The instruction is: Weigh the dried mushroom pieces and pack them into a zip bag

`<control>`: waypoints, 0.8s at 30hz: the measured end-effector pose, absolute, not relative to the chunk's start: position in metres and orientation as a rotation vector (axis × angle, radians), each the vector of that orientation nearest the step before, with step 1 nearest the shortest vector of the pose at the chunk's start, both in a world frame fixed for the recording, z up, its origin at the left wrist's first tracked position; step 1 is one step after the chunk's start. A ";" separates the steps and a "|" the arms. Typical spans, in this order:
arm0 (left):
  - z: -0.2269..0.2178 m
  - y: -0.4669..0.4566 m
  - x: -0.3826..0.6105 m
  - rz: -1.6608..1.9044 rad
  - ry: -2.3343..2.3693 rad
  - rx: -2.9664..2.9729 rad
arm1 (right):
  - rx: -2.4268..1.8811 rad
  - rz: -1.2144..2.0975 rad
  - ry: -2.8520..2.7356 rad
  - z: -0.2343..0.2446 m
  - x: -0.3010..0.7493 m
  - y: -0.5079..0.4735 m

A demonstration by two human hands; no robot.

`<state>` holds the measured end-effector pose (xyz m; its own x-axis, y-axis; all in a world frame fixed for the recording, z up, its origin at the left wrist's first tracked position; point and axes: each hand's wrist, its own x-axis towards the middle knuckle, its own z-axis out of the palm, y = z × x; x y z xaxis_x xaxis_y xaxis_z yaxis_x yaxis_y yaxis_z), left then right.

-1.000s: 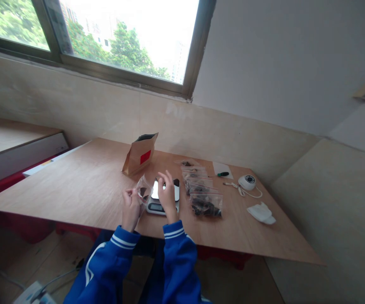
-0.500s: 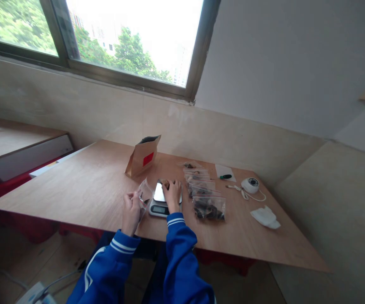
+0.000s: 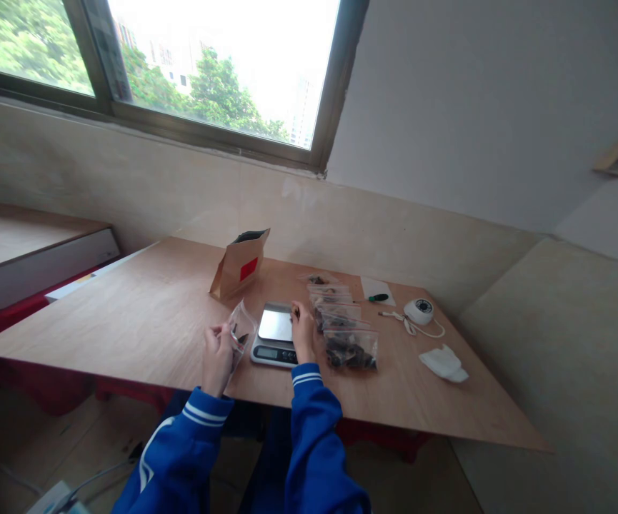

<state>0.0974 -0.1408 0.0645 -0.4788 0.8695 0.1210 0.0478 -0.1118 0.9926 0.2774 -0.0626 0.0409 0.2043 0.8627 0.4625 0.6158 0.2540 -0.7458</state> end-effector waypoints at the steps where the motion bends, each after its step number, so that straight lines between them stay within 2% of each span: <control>1: 0.065 -0.141 0.097 1.656 1.530 1.036 | -1.444 0.318 -1.484 0.041 0.278 -0.062; 8: 0.065 -0.142 0.098 1.582 1.530 1.031 | -1.258 0.553 -1.297 0.072 0.263 -0.069; 15: 0.067 -0.143 0.105 1.612 1.499 0.980 | -1.044 0.799 -1.654 0.129 0.220 -0.108; 24: 0.063 -0.143 0.098 1.631 1.440 0.877 | -0.978 0.872 -1.712 0.121 0.201 -0.120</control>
